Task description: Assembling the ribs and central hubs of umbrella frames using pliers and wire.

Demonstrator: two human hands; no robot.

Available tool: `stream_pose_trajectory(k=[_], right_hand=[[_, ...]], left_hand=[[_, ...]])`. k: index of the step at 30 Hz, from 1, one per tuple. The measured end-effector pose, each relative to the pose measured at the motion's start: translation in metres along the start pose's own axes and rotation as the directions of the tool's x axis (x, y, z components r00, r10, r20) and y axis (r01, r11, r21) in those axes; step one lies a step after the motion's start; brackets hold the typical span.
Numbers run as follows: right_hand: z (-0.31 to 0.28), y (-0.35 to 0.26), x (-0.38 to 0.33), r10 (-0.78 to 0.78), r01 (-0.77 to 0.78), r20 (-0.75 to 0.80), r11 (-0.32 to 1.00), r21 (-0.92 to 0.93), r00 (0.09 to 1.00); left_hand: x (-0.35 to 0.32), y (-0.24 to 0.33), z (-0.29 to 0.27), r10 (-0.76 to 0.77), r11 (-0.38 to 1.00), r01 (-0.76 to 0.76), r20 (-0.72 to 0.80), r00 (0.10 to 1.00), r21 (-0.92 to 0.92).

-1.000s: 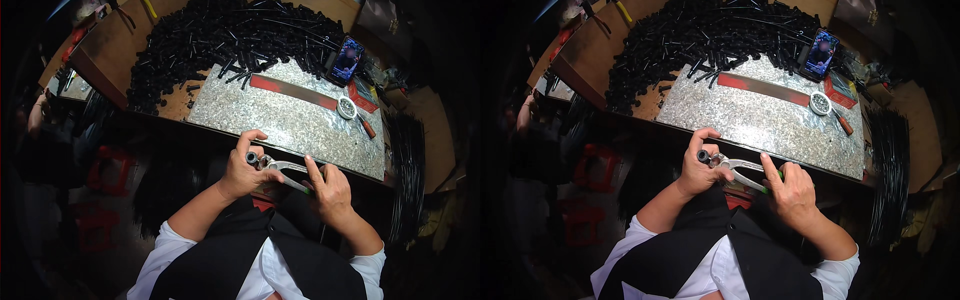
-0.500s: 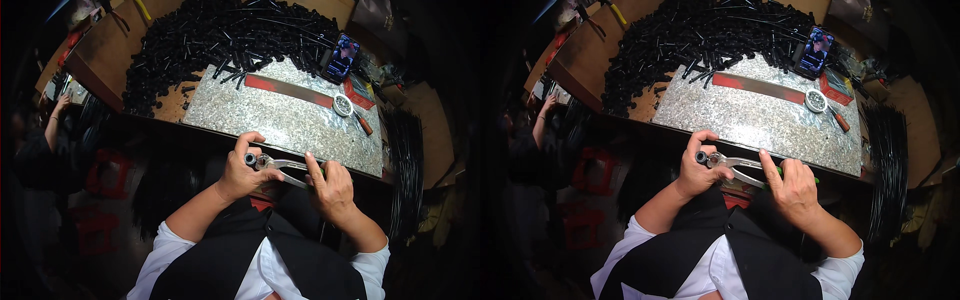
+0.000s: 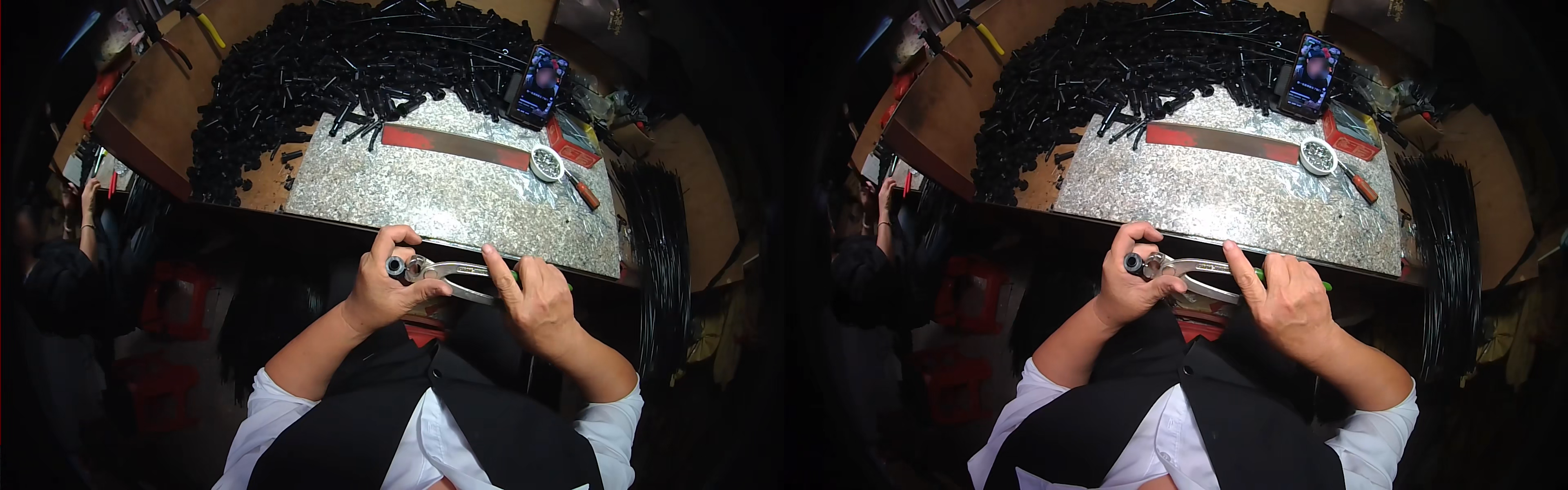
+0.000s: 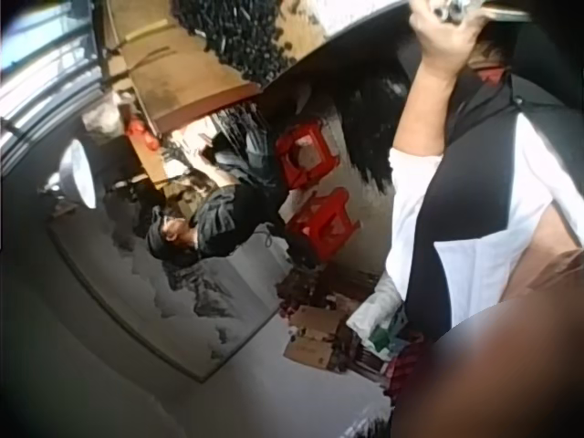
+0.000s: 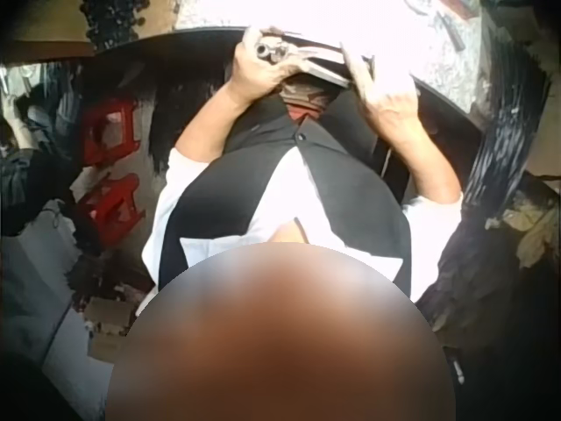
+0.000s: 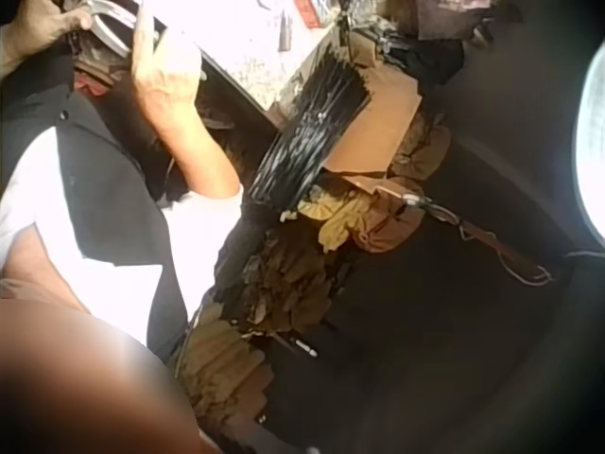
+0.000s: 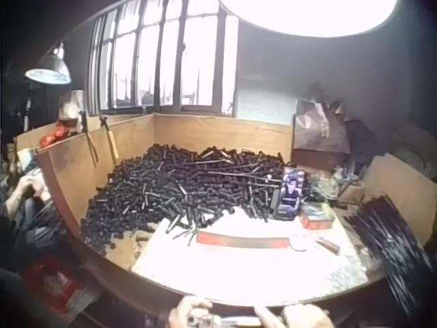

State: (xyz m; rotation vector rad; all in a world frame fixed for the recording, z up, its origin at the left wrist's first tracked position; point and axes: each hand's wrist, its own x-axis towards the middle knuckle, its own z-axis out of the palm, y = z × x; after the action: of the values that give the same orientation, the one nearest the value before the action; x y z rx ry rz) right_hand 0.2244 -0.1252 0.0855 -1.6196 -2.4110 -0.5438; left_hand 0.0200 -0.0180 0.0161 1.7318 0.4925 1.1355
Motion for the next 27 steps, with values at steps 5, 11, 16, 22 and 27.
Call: stream_pose_trajectory(k=[5, 11, 16, 22, 27], right_hand=[[-0.006, -0.002, -0.001, 0.073, -0.128, 0.181, 0.942, 0.312, 0.981], [-0.002, -0.005, 0.000, 0.080, -0.121, 0.155, 0.955, 0.273, 0.985], [0.000, -0.006, 0.001, 0.081, -0.111, 0.132, 0.965, 0.239, 0.988], [-0.011, -0.006, 0.009, 0.058, -0.068, 0.049, 0.968, 0.242, 0.997], [-0.008, -0.007, -0.003, 0.035, -0.051, 0.075, 0.975, 0.216, 0.997]], left_hand=[[-0.001, 0.000, -0.004, -0.066, 0.997, 0.064, 0.060, 0.996, 0.041], [0.000, -0.002, -0.006, -0.104, 0.995, 0.105, 0.058, 0.993, -0.002], [0.005, 0.002, -0.008, -0.086, 0.995, 0.090, 0.066, 0.994, -0.047], [0.000, -0.001, -0.014, -0.185, 0.962, 0.194, 0.065, 0.981, -0.192], [-0.001, -0.001, -0.015, -0.211, 0.960, 0.222, 0.083, 0.974, -0.171]])
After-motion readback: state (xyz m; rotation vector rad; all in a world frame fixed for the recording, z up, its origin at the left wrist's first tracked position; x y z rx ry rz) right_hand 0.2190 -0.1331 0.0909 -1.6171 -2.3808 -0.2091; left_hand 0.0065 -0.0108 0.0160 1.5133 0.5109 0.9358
